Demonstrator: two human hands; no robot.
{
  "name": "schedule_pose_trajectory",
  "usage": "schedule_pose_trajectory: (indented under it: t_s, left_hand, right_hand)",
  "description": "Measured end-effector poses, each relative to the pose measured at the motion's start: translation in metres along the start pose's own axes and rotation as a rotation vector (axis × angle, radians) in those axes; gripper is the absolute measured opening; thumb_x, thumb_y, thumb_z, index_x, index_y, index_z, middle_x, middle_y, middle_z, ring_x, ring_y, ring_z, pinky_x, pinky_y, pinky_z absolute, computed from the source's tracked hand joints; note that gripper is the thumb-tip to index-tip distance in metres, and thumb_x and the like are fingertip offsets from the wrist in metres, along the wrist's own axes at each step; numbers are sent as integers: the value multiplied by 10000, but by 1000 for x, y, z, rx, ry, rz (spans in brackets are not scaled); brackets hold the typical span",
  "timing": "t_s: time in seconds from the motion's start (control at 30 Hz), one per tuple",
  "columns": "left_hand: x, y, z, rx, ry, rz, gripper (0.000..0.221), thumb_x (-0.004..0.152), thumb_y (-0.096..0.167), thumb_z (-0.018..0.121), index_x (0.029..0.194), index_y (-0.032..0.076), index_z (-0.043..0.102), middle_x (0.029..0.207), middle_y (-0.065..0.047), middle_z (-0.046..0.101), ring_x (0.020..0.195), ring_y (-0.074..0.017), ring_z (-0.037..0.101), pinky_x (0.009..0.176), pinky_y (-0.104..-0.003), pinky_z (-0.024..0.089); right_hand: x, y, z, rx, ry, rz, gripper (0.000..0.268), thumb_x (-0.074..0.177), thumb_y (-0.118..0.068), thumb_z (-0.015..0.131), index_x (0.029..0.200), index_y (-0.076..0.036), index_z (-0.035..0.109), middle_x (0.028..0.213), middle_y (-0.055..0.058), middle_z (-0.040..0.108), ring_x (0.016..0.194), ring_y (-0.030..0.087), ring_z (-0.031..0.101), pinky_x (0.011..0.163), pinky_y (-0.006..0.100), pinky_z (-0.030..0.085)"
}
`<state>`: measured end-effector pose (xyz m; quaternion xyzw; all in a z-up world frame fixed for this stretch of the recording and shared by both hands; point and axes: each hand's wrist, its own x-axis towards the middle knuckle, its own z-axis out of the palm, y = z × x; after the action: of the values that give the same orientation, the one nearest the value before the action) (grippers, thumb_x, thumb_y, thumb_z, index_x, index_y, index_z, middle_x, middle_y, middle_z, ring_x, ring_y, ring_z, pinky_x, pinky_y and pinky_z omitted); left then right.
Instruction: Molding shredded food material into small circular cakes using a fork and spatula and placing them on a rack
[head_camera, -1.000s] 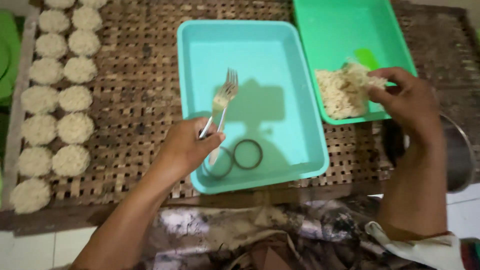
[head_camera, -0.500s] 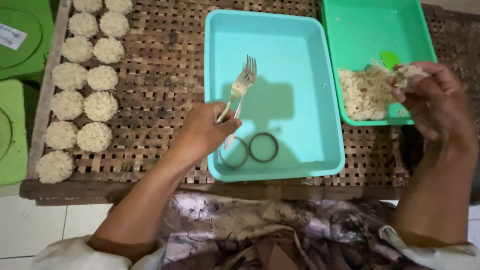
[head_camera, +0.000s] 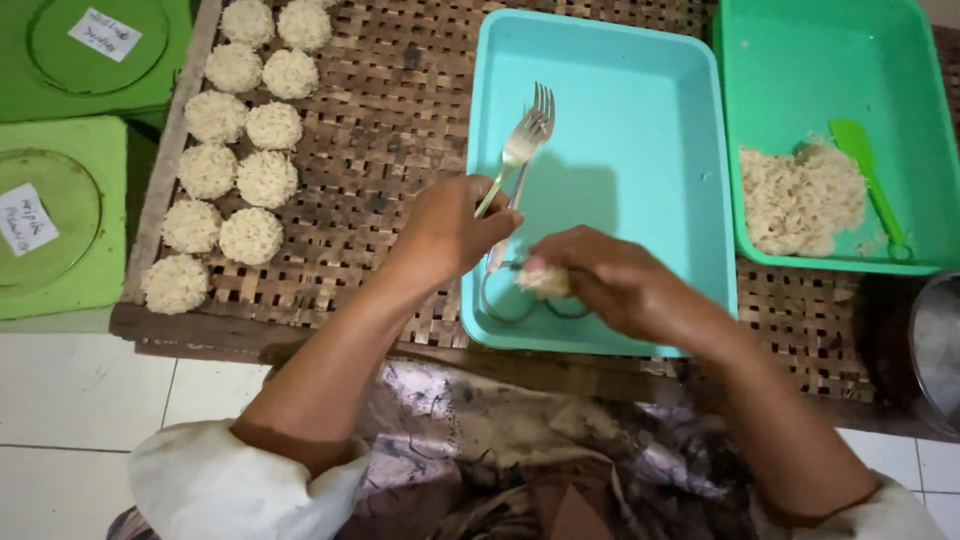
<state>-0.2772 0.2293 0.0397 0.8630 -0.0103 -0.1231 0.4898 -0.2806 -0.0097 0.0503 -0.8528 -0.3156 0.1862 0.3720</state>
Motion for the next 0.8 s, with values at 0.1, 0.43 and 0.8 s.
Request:
schedule_pose_trajectory:
  t_s: [0.1, 0.43, 0.8]
  left_hand:
    - [1, 0, -1, 15, 9, 7, 283, 801, 414, 683, 882, 151, 750, 789, -134, 735, 874, -363, 735, 825, -471, 553]
    - [-2, 0, 0, -1, 28, 68, 312, 792, 416, 684, 863, 118, 741, 784, -168, 737, 854, -405, 733, 782, -490, 551]
    - [-4, 0, 1, -2, 20, 42, 290, 799, 412, 713, 886, 139, 756, 772, -147, 721, 850, -386, 729, 777, -484, 552]
  right_hand:
    - [10, 2, 21, -194, -9, -161, 339, 962, 33, 555, 1234, -114, 693, 1185, 159, 720, 994, 317, 749, 863, 437, 620]
    - [3, -25, 24, -669, 209, -312, 133, 1001, -164, 654, 1131, -161, 621, 999, -12, 613, 798, 174, 663, 687, 282, 560]
    - [15, 19, 46, -708, -170, -154, 639, 772, -311, 806, 1363, -274, 567, 1480, -18, 517, 1448, 323, 417, 1068, 561, 459]
